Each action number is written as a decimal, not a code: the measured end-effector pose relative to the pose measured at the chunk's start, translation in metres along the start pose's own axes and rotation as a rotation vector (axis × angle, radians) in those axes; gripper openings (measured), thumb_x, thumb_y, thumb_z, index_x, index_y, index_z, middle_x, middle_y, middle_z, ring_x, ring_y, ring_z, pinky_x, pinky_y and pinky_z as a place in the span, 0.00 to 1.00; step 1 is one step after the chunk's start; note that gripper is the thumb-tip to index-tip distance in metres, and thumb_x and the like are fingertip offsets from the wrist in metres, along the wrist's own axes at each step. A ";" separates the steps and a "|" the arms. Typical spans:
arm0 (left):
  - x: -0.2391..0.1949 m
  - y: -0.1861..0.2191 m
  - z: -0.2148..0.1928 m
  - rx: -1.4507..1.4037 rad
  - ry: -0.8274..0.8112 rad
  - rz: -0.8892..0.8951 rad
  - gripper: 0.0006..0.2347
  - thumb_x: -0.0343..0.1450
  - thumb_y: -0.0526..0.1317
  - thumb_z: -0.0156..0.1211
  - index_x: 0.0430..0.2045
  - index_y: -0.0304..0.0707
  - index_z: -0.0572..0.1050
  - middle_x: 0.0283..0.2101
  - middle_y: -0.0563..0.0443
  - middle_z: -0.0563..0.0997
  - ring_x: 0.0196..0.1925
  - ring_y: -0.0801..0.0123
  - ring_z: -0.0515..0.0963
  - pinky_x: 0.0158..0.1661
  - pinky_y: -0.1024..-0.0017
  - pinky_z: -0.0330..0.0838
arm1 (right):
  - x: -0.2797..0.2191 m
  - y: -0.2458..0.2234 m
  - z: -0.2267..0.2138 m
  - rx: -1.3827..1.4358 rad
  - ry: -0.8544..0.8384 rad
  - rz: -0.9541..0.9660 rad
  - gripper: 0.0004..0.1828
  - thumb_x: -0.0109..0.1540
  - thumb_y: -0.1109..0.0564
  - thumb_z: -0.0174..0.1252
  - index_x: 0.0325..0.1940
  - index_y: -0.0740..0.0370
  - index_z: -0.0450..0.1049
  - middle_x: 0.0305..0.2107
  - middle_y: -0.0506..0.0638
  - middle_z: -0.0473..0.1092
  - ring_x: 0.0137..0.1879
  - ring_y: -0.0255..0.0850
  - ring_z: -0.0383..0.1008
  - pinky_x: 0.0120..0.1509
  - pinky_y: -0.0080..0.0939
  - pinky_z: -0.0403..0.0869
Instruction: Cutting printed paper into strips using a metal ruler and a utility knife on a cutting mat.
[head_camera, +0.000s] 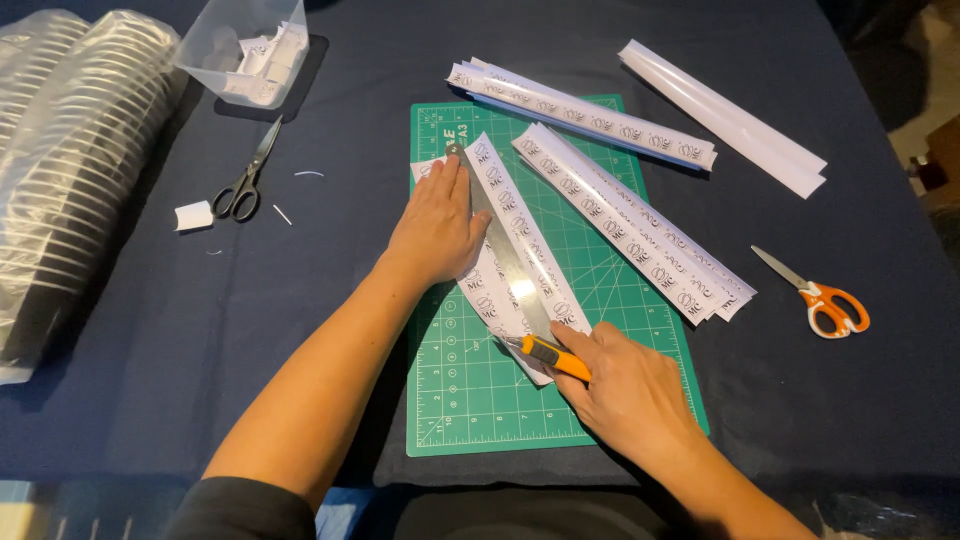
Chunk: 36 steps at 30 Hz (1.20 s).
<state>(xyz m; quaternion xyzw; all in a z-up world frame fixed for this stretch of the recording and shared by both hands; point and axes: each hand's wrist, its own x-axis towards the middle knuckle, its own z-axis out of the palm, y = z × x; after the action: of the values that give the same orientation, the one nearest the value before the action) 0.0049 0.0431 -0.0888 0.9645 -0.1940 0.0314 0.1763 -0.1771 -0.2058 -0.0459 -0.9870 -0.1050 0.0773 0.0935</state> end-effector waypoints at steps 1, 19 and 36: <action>0.000 0.000 0.000 0.004 -0.004 -0.004 0.30 0.79 0.51 0.41 0.70 0.20 0.51 0.77 0.24 0.48 0.79 0.33 0.46 0.73 0.45 0.41 | -0.001 0.000 -0.001 0.029 0.011 0.011 0.33 0.61 0.36 0.61 0.70 0.34 0.69 0.36 0.45 0.72 0.35 0.55 0.78 0.31 0.61 0.76; 0.000 -0.007 0.009 0.042 0.056 0.073 0.30 0.79 0.47 0.45 0.69 0.15 0.53 0.75 0.19 0.52 0.76 0.27 0.50 0.72 0.41 0.46 | -0.043 0.012 0.033 0.149 0.395 -0.128 0.23 0.50 0.52 0.73 0.49 0.47 0.80 0.32 0.42 0.71 0.31 0.45 0.72 0.27 0.49 0.71; 0.000 -0.010 0.011 0.056 0.054 0.070 0.30 0.80 0.48 0.43 0.70 0.16 0.52 0.76 0.21 0.51 0.78 0.31 0.49 0.73 0.43 0.45 | -0.041 0.009 0.036 0.116 0.433 -0.122 0.20 0.51 0.50 0.75 0.46 0.46 0.81 0.30 0.41 0.70 0.29 0.41 0.71 0.28 0.47 0.72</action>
<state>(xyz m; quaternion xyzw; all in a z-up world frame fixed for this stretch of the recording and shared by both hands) 0.0086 0.0475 -0.1021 0.9604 -0.2220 0.0690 0.1534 -0.2209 -0.2176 -0.0775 -0.9654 -0.1373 -0.1362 0.1751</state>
